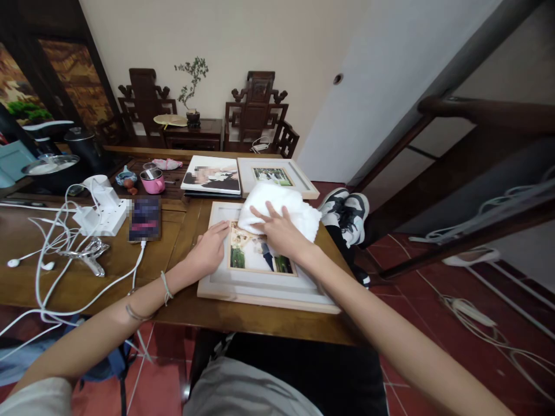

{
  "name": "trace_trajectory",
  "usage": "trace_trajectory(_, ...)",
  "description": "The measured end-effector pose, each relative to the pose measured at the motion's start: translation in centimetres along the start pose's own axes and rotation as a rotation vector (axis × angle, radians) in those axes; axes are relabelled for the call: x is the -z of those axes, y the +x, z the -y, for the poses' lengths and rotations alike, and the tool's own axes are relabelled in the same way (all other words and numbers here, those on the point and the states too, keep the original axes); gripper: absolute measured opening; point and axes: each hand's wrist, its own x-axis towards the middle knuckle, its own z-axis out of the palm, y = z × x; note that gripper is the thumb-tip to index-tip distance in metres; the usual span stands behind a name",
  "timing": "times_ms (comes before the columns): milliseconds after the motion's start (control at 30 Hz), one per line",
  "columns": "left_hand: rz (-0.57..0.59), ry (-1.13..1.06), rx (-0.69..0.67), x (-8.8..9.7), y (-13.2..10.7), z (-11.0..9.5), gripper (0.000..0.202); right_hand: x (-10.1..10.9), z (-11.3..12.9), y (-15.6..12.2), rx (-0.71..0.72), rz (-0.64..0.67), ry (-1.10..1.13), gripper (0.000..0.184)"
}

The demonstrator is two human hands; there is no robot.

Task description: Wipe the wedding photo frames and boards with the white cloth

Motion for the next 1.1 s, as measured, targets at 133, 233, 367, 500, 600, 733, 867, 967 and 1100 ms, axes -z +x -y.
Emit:
trace_trajectory(133,-0.020,-0.001,0.023,-0.2,-0.2,0.0,0.049,1.8,3.5,-3.7,0.150,0.120,0.077,0.073)
trace_trajectory(233,-0.030,-0.010,0.046,-0.2,-0.4,-0.2,0.048,4.0,5.4,-7.5,0.255,0.233,0.188,0.075)
trace_trajectory(367,-0.016,-0.018,0.060,-0.1,-0.4,-0.5,0.047,5.5,6.0,-9.6,0.311,0.305,0.310,0.075)
trace_trajectory(500,-0.010,-0.052,0.054,0.1,-0.5,-0.6,0.043,3.4,5.6,-7.0,0.229,0.199,0.207,0.074)
trace_trajectory(600,-0.043,-0.102,0.043,0.3,-0.5,-0.7,0.046,1.3,4.9,-3.2,0.133,0.082,0.072,0.064)
trace_trajectory(733,-0.064,-0.155,0.004,0.4,-0.5,-0.6,0.046,0.7,4.3,1.0,0.023,0.007,-0.019,0.051)
trace_trajectory(867,-0.098,-0.200,0.045,0.2,-0.5,-0.6,0.049,2.1,5.9,0.8,0.085,0.047,0.005,0.054)
trace_trajectory(967,-0.121,-0.222,0.078,0.1,-0.5,-0.7,0.052,3.5,7.5,-2.2,0.198,0.125,0.069,0.058)
trace_trajectory(1100,-0.099,-0.170,0.109,-0.1,-0.5,-0.6,0.051,4.7,7.0,-7.1,0.288,0.245,0.183,0.070)
